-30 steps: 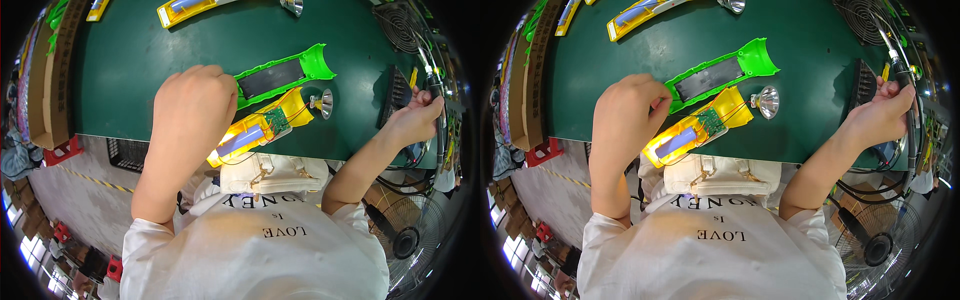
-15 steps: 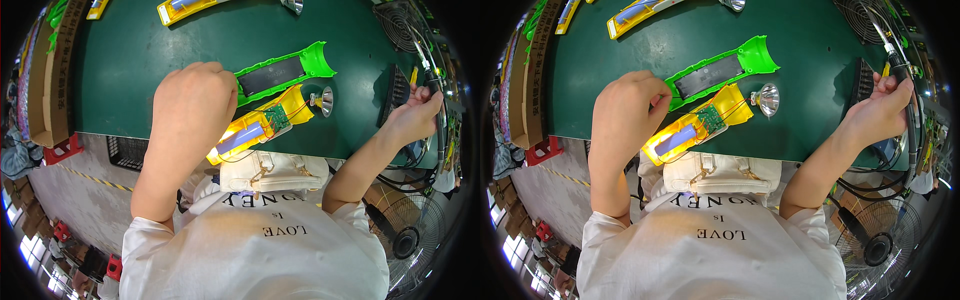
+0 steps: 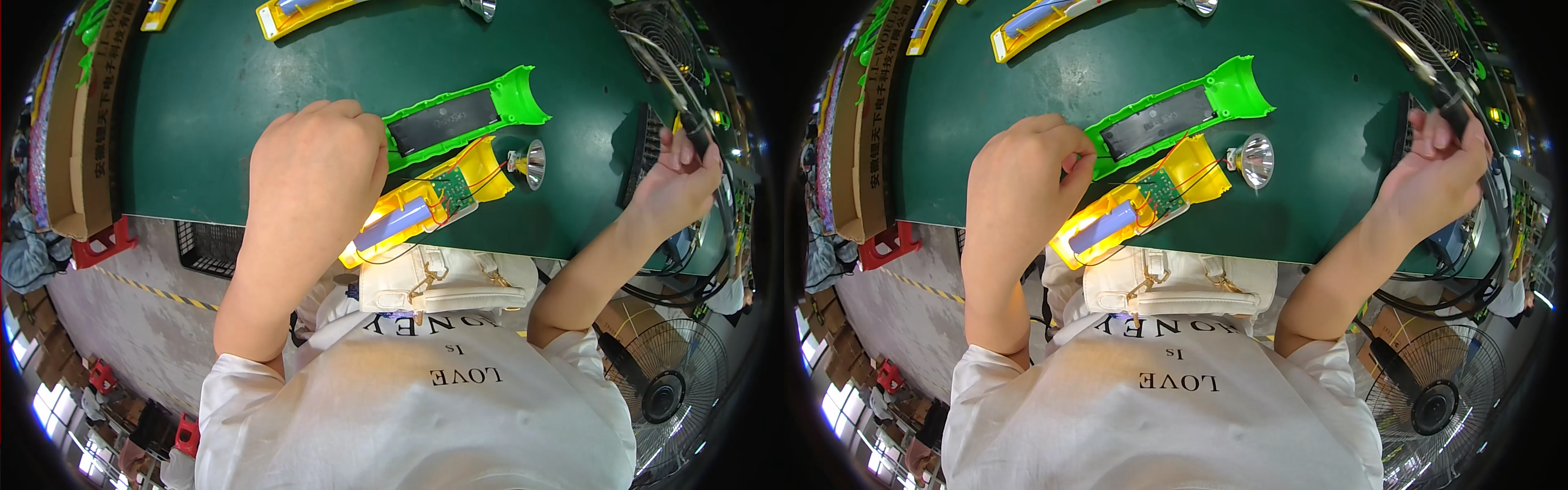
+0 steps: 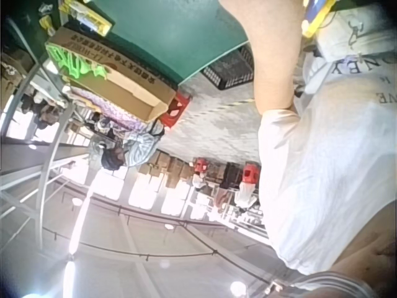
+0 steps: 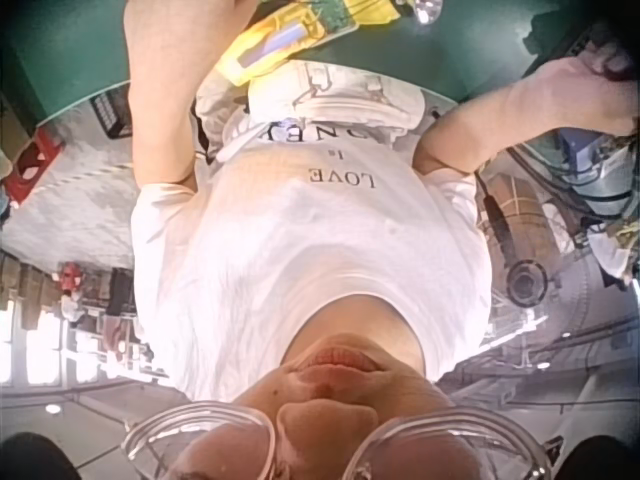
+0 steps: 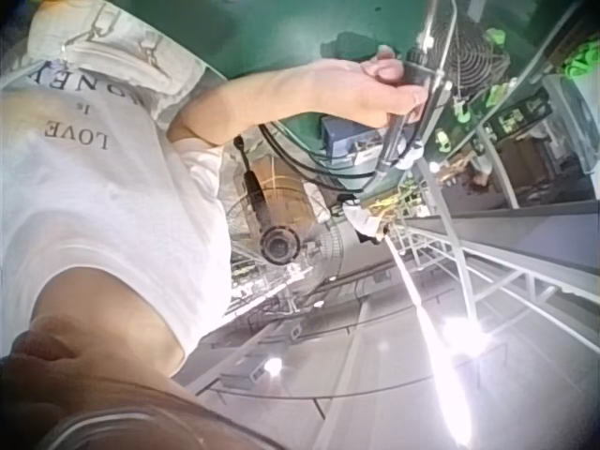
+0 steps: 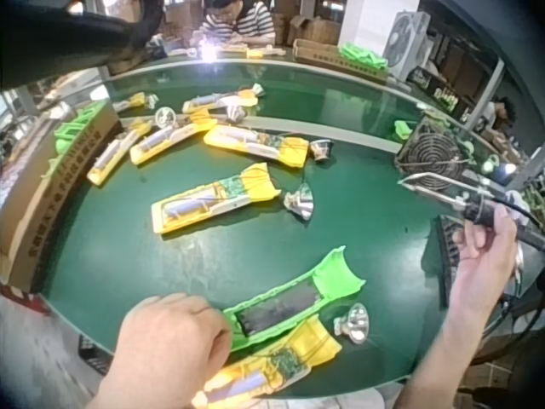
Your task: The person solders wires inside flashlight casings using a soldering iron, fits the plastic housing components together by hand, and slides the assembled flashlights along the assembly line table.
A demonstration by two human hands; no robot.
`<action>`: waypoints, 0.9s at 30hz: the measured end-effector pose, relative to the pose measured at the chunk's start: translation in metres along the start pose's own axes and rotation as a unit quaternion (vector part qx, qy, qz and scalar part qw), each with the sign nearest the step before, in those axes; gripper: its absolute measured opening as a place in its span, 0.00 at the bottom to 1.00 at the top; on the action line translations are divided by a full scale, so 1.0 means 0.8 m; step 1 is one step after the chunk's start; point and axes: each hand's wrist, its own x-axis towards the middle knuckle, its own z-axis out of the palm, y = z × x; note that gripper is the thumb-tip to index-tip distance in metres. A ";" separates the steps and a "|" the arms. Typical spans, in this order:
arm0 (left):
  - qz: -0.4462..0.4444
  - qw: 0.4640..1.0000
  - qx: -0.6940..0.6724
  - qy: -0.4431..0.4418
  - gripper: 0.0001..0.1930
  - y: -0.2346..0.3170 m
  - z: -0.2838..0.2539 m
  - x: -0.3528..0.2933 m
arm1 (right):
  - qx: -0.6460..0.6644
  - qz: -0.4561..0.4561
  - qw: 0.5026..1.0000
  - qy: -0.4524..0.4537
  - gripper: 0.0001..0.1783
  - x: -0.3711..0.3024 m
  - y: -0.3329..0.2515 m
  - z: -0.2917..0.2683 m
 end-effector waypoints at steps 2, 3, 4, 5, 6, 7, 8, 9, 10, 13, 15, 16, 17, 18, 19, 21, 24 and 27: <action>-0.001 1.000 -0.003 -0.001 0.01 0.002 -0.002 0.000 | 0.028 0.087 0.987 -0.131 0.12 -0.006 -0.007 0.008; -0.005 1.000 -0.005 -0.002 0.01 0.002 -0.002 0.000 | 0.047 0.102 0.973 -0.200 0.11 -0.010 -0.004 0.012; -0.010 1.000 -0.006 -0.004 0.01 0.002 -0.003 0.000 | 0.024 0.119 0.965 -0.231 0.11 -0.015 -0.002 0.016; -0.010 1.000 -0.006 -0.004 0.01 0.002 -0.002 0.001 | 0.002 0.137 0.956 -0.261 0.11 -0.023 -0.002 0.024; -0.011 1.000 -0.009 -0.006 0.01 0.002 -0.002 0.001 | -0.005 0.152 0.954 -0.259 0.11 -0.036 -0.006 0.036; -0.013 1.000 -0.011 -0.008 0.02 0.002 -0.002 0.001 | 0.002 0.167 0.928 -0.333 0.10 -0.037 -0.002 0.033; -0.012 1.000 -0.012 -0.009 0.02 0.002 -0.002 0.002 | 0.005 0.164 0.918 -0.361 0.09 -0.040 -0.001 0.034; -0.008 1.000 -0.016 -0.011 0.02 0.003 -0.002 0.003 | 0.007 0.161 0.908 -0.388 0.09 -0.044 -0.003 0.037; -0.009 1.000 -0.017 -0.012 0.02 0.002 -0.002 0.002 | 0.006 0.173 0.896 -0.409 0.07 -0.047 -0.003 0.038; -0.011 1.000 -0.016 -0.008 0.02 0.000 -0.001 0.000 | 0.001 0.182 0.878 -0.442 0.06 -0.060 0.004 0.044; -0.011 1.000 -0.015 -0.009 0.02 0.000 -0.001 0.001 | -0.010 0.180 0.876 -0.448 0.06 -0.063 0.004 0.047; -0.010 1.000 -0.014 -0.010 0.02 0.000 -0.001 0.001 | -0.022 0.209 0.864 -0.457 0.06 -0.063 0.002 0.046; -0.009 1.000 -0.016 -0.010 0.02 0.000 -0.001 0.002 | -0.033 0.238 0.852 -0.465 0.06 -0.064 0.002 0.045; -0.008 1.000 -0.019 -0.010 0.01 0.001 -0.002 0.002 | -0.020 0.239 0.851 -0.467 0.07 -0.066 0.005 0.044; -0.010 1.000 -0.022 -0.010 0.01 0.001 -0.002 0.002 | -0.020 0.239 0.851 -0.467 0.07 -0.068 0.006 0.044; -0.011 1.000 -0.020 -0.009 0.01 0.001 -0.001 0.002 | -0.043 0.238 0.848 -0.471 0.07 -0.071 0.008 0.044; -0.010 1.000 -0.020 -0.007 0.01 0.000 -0.002 0.001 | -0.046 0.246 0.847 -0.469 0.08 -0.072 0.005 0.045; -0.008 1.000 -0.019 -0.006 0.01 0.000 -0.001 0.002 | -0.039 0.231 0.849 -0.474 0.08 -0.073 0.006 0.046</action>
